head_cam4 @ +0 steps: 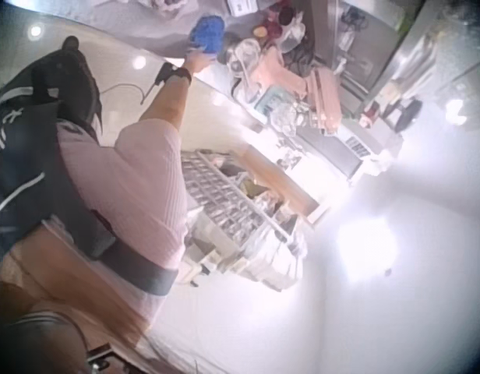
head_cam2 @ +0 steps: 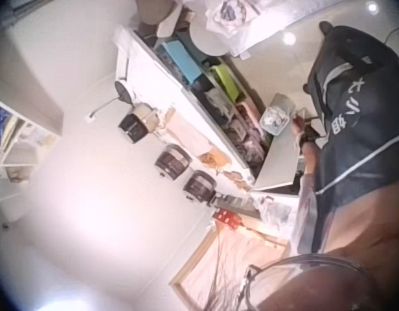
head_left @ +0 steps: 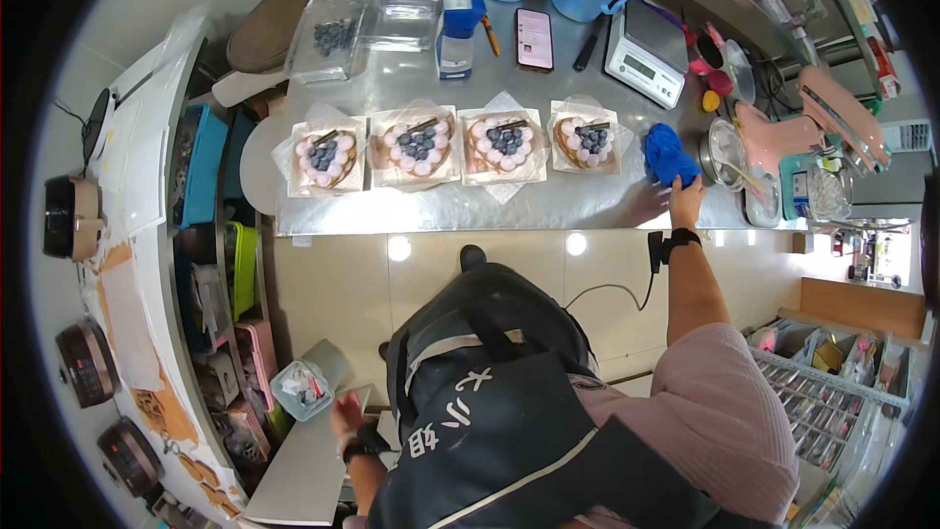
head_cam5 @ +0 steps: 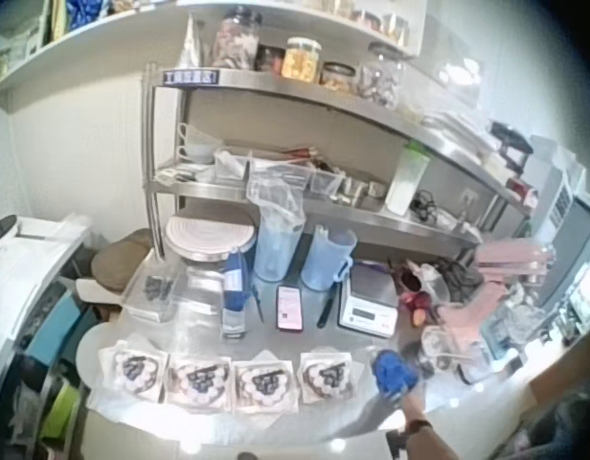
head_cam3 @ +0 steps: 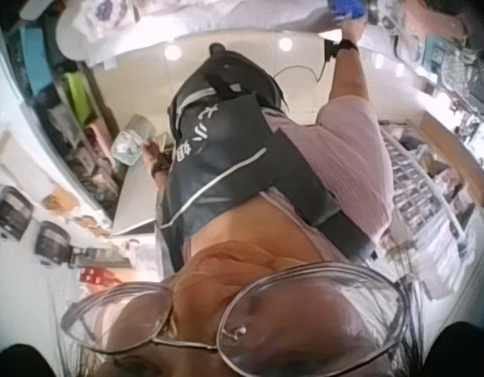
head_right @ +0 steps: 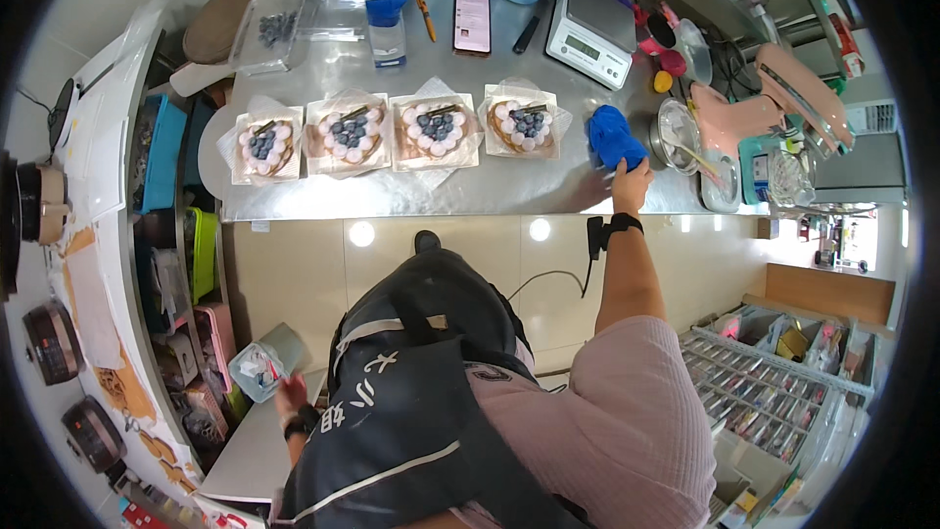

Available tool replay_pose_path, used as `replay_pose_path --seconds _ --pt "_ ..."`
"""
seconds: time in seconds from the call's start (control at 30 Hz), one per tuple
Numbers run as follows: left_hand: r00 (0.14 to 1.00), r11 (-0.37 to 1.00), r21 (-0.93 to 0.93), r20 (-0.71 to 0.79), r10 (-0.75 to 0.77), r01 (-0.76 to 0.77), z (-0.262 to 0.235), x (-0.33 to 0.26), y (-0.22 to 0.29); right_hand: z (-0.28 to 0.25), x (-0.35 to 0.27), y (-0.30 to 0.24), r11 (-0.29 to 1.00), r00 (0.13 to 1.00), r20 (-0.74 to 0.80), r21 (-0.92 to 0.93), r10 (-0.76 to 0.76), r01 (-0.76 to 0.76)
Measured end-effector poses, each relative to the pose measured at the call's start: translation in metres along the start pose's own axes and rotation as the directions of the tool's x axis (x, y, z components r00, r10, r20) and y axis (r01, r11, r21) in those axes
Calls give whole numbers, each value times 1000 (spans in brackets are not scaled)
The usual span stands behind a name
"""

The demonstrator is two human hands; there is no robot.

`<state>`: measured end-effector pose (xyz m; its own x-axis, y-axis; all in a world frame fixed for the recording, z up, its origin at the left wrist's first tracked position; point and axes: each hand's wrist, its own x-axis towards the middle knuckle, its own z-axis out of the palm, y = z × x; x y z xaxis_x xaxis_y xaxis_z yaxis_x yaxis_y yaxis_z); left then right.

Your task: The person places small heart-shaped desserts decorated with blueberries into clear plastic containers, sprinkles powder over them using a shaker, and seals the containers with tape.

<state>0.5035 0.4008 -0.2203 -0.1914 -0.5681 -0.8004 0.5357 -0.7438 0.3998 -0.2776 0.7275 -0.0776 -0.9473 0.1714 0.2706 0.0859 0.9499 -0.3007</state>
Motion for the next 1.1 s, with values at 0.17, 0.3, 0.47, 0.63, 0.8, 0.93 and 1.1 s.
replay_pose_path --seconds 0.17,0.3,0.47,0.63,0.8,0.93,1.1 --pt "983 478 860 132 127 -178 268 -18 -11 7 22 3 986 986 45 -60 160 -157" --pt "946 237 921 324 -23 -310 364 -30 -42 19 45 27 984 993 63 -144 -97 105" --pt "783 -112 785 574 -241 -610 424 -26 -66 4 38 35 977 973 156 -99 -171 188" --pt "711 -182 707 587 -387 -683 488 -45 -73 -40 -3 33 981 993 -51 155 -109 116" --pt "488 -96 519 704 -516 -850 531 -62 -75 -54 -63 51 982 996 -4 168 -89 88" --pt "446 -154 450 670 -593 -880 554 -78 -73 -65 -108 37 993 984 164 77 73 -86" --pt "425 -146 425 693 -582 -894 541 -67 -60 -53 -150 31 992 939 321 -21 123 -122"
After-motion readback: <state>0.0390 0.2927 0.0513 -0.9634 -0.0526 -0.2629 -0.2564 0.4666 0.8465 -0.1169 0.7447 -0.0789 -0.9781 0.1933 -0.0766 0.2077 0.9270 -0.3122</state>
